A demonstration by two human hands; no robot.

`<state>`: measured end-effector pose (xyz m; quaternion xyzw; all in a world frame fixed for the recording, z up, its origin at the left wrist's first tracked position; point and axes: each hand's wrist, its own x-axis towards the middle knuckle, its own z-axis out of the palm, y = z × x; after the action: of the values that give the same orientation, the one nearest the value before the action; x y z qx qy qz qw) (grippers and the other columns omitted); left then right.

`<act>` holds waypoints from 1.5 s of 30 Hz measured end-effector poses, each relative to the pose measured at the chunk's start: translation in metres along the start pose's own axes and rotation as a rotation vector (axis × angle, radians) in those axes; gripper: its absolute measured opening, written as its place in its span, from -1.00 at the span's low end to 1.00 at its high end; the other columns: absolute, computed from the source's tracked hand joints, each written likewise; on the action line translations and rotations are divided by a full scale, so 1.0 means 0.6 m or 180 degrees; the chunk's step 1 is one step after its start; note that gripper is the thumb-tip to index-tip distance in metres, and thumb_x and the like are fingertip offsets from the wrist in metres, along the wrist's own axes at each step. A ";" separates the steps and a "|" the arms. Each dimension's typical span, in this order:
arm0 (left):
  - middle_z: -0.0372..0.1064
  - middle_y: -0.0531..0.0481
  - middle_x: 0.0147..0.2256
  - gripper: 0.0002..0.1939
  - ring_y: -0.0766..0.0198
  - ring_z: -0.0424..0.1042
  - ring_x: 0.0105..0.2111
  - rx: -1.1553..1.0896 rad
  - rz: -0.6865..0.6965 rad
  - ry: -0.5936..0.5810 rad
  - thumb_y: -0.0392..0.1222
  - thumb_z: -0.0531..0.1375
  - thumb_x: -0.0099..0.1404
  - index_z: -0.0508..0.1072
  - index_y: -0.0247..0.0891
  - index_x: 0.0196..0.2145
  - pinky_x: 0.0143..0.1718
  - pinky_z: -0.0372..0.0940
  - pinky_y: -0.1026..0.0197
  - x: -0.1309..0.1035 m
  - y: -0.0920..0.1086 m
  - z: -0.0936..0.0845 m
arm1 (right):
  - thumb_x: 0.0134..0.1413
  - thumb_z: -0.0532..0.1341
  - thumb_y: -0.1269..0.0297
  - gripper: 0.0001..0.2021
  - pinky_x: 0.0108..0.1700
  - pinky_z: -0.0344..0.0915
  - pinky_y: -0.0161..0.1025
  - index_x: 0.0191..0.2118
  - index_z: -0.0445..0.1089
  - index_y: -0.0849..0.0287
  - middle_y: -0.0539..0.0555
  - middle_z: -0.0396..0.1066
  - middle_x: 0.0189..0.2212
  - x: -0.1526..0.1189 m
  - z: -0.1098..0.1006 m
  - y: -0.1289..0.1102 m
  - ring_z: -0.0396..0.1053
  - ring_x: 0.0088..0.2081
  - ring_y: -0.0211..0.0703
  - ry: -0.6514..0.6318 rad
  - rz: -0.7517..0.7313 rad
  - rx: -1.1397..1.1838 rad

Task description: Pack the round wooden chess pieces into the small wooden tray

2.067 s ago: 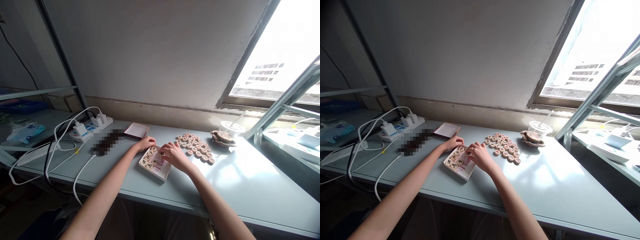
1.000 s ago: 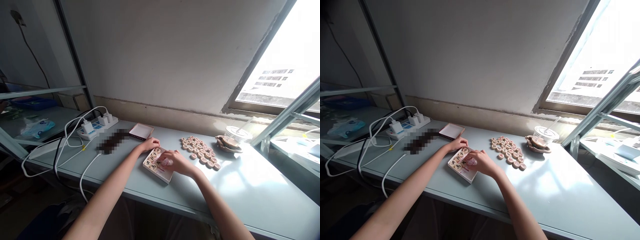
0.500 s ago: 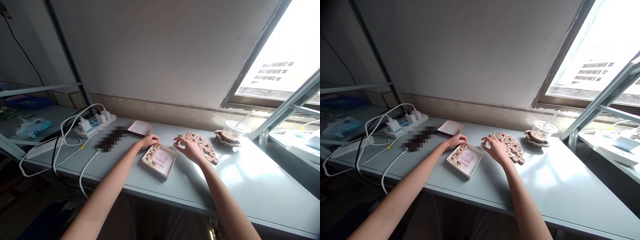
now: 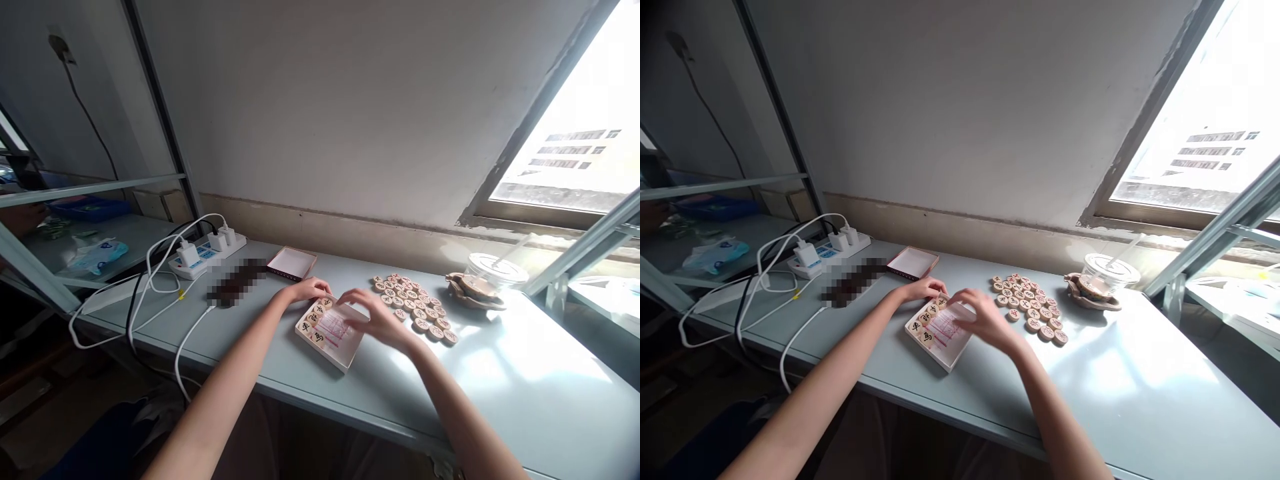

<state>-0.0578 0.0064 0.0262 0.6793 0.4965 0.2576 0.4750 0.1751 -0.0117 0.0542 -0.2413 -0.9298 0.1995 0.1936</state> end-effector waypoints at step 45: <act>0.26 0.08 -0.51 -0.79 0.33 0.22 -0.45 0.0398 0.0234 0.0006 -0.15 0.15 0.01 0.45 -0.31 -0.40 -0.39 0.07 0.26 0.007 -0.015 -0.001 | 0.15 0.20 0.14 -0.84 -0.07 0.04 -0.15 -0.17 0.39 0.03 -0.03 0.47 -0.21 0.019 0.012 -0.014 0.29 -0.13 -0.15 0.0313 0.0330 -0.1065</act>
<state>-0.0604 0.0112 0.0176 0.7252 0.4868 0.2440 0.4214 0.1594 -0.0142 0.0552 -0.3272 -0.9257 0.0397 0.1855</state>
